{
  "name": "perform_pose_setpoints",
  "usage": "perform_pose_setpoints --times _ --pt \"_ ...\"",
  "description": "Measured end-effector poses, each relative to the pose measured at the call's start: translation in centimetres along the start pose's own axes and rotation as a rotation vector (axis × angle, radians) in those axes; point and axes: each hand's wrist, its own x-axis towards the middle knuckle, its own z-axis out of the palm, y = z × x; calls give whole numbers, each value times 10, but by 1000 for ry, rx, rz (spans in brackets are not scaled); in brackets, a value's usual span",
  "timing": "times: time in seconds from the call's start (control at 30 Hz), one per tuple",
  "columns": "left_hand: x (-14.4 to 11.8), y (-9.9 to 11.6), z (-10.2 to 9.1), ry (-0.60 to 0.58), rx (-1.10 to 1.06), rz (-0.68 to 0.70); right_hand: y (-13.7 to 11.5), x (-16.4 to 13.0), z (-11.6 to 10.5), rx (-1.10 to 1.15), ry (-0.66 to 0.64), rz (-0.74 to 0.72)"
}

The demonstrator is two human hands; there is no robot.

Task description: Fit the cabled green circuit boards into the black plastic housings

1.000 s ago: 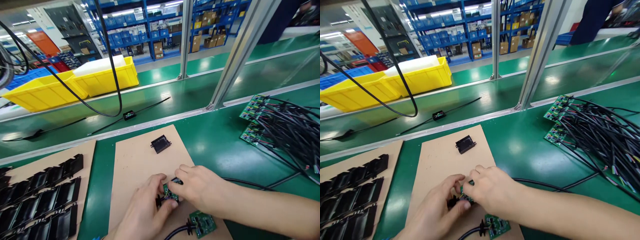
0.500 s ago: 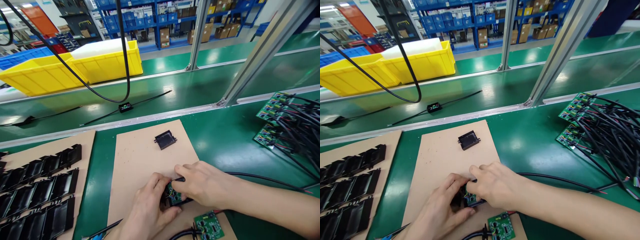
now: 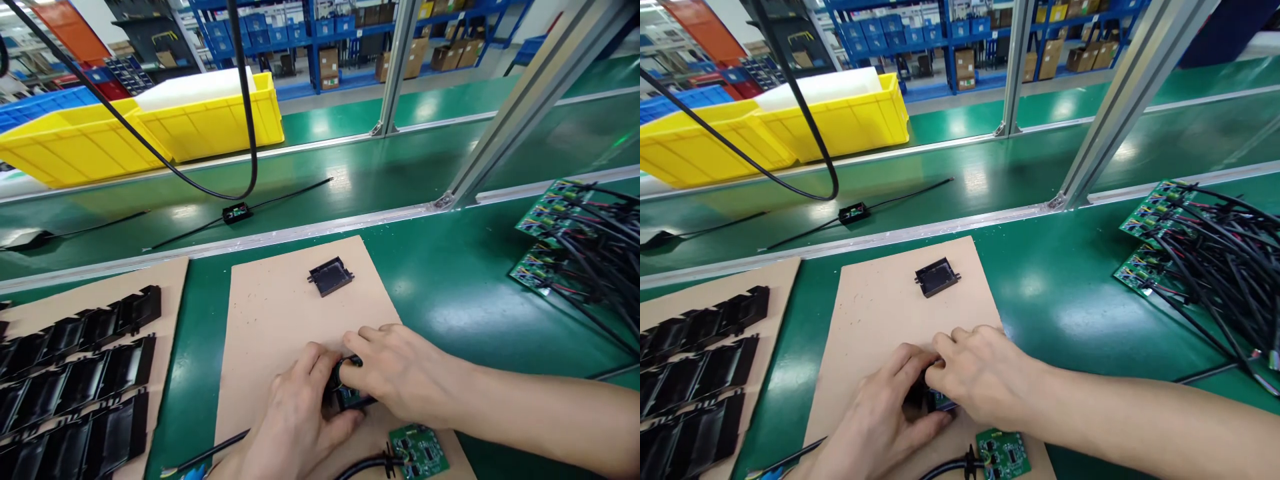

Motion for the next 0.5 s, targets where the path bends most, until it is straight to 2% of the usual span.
perform_pose_setpoints --times 0.13,0.33,0.43,0.5 --pt "-1 0 0 15 27 13 4 -6 7 66 36 -7" --pt "-2 3 2 33 20 -20 3 -9 12 6 53 10" --pt "-2 -1 -8 -33 -41 -30 3 -6 13 39 52 20" --pt "-2 -6 -20 -130 -121 -58 3 -6 13 67 59 31"
